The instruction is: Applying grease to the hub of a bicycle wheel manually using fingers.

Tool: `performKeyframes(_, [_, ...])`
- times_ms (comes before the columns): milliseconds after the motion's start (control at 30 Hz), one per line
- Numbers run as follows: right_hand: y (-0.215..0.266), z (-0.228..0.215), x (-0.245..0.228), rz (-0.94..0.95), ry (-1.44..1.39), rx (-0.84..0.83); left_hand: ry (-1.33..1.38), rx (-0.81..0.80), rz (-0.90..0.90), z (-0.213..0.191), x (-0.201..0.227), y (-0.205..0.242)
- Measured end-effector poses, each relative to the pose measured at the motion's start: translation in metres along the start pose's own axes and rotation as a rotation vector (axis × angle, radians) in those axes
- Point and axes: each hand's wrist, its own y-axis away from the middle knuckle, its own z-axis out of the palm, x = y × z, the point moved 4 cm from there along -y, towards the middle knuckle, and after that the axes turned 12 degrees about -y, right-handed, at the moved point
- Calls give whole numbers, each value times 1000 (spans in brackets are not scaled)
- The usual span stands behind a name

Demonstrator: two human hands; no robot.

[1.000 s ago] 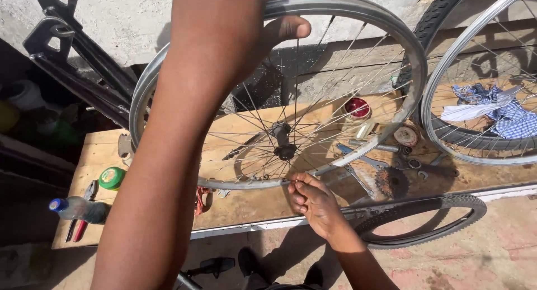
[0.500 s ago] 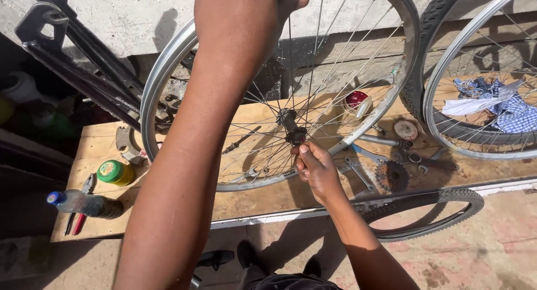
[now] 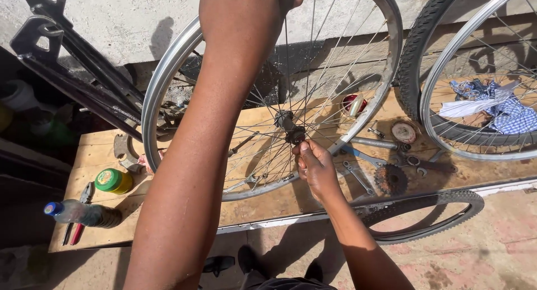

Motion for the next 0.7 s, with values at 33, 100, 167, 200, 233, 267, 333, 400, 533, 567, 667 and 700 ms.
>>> performKeyframes(33, [-1,0,1,-5,-8,3,1,-7,3,0,-1,1])
performKeyframes(100, [-1,0,1,-8,-14,4,3,-22,5,2,-4,6])
performKeyframes(167, [0,2,-2,-22,-21,-28,11,-40,7,5,-5,11])
performKeyframes(200, [0,-1,0,-21,-17,-27,16,-46,6,9,-8,16])
performKeyframes(233, [0,-3,3,-8,-7,-53,20,-53,5,13,-10,22])
performKeyframes(267, [-2,-2,6,0,-4,-82,20,-55,11,17,-14,25])
performKeyframes(333, [2,5,6,8,-14,-85,24,-68,20,72,-35,63])
performKeyframes(400, [6,7,9,24,-21,-84,34,-88,24,102,-48,96])
performKeyframes(533, [5,7,8,12,-29,-95,46,-116,39,112,-58,125])
performKeyframes(567, [5,7,7,24,-33,-101,50,-121,45,113,-60,130])
performKeyframes(667, [7,9,11,23,-52,-85,65,-140,60,113,-61,139])
performKeyframes(700, [6,9,11,23,-52,-81,71,-148,64,114,-60,142])
